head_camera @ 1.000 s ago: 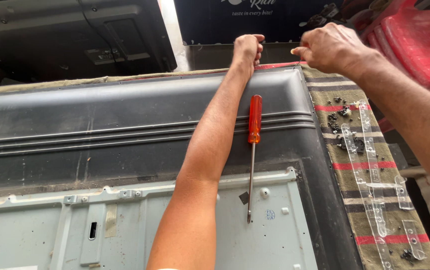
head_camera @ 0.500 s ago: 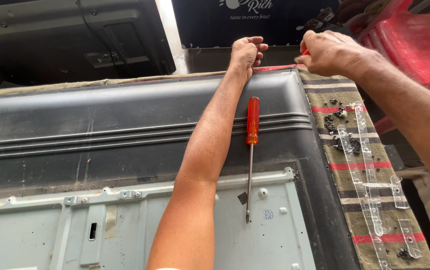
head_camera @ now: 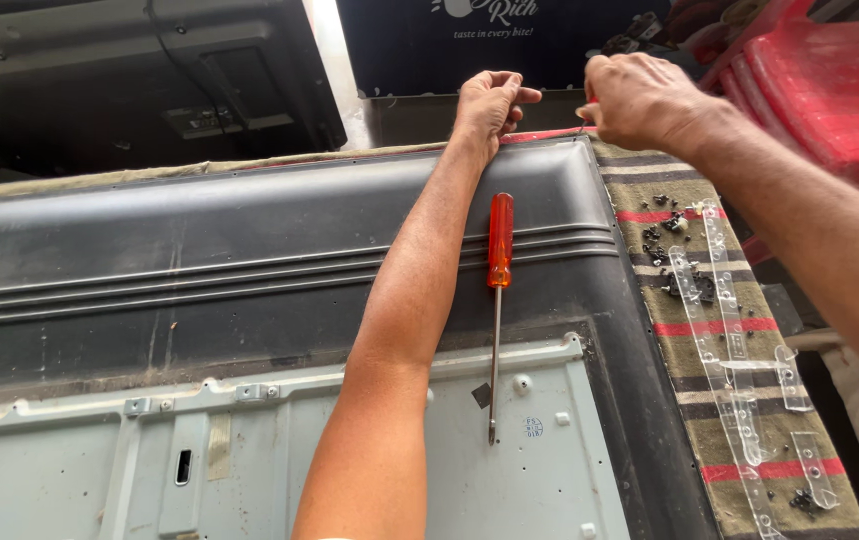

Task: The person uses a screwdriver to unscrew screws from the back panel of a television lying face-down on a work table, setting the removed screws and a small tool aside on a cloth, and works along the panel edge by hand.

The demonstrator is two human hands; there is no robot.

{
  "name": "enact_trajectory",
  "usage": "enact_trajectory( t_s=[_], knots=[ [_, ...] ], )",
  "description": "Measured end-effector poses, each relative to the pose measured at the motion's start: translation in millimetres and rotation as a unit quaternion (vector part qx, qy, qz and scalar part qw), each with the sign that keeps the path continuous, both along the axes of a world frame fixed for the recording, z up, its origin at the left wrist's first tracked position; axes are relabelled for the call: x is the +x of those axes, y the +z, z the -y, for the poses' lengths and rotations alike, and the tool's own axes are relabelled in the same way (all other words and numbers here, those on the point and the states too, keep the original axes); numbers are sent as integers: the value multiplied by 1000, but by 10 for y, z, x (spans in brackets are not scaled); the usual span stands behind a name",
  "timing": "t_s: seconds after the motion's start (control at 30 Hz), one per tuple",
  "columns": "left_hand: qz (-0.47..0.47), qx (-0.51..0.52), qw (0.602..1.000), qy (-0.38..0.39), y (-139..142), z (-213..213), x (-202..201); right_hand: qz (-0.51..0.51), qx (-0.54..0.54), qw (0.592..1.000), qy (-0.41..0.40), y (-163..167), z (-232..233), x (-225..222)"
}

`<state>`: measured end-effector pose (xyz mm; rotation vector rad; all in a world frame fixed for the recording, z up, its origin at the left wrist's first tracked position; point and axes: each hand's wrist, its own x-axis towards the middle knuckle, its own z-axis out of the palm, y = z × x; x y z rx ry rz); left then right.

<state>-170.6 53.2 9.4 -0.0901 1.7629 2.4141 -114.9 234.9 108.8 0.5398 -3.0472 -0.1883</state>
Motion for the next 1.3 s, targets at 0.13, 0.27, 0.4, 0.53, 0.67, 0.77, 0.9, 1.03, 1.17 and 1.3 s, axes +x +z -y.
enact_trajectory(
  t_s=[0.13,0.27,0.4,0.53,0.67,0.77,0.9,1.03,1.17,1.3],
  knots=[
    [-7,25,1000,3,-5,18,3,48,49,993,-92,-15,36,-12],
    [1,12,1000,5,28,5,-4,59,-24,998,-23,62,-60,-18],
    [1,9,1000,15,10,18,14,14,-9,1000,-7,34,-92,74],
    [-14,17,1000,8,2,8,10,55,26,993,-100,12,-76,101],
    [-18,18,1000,0,-1,-7,13,30,-30,999,-19,6,-107,41],
    [-22,12,1000,10,4,9,1,5,-39,999,15,-15,-78,-4],
    [-20,9,1000,18,8,20,34,41,41,996,-69,-39,40,23],
    [-25,13,1000,13,23,-2,32,74,9,994,-82,35,53,15],
    [-26,5,1000,5,-3,2,10,26,-26,999,-8,39,0,-3],
    [-28,22,999,-1,-10,18,6,49,42,995,-72,-8,28,14]
  ],
)
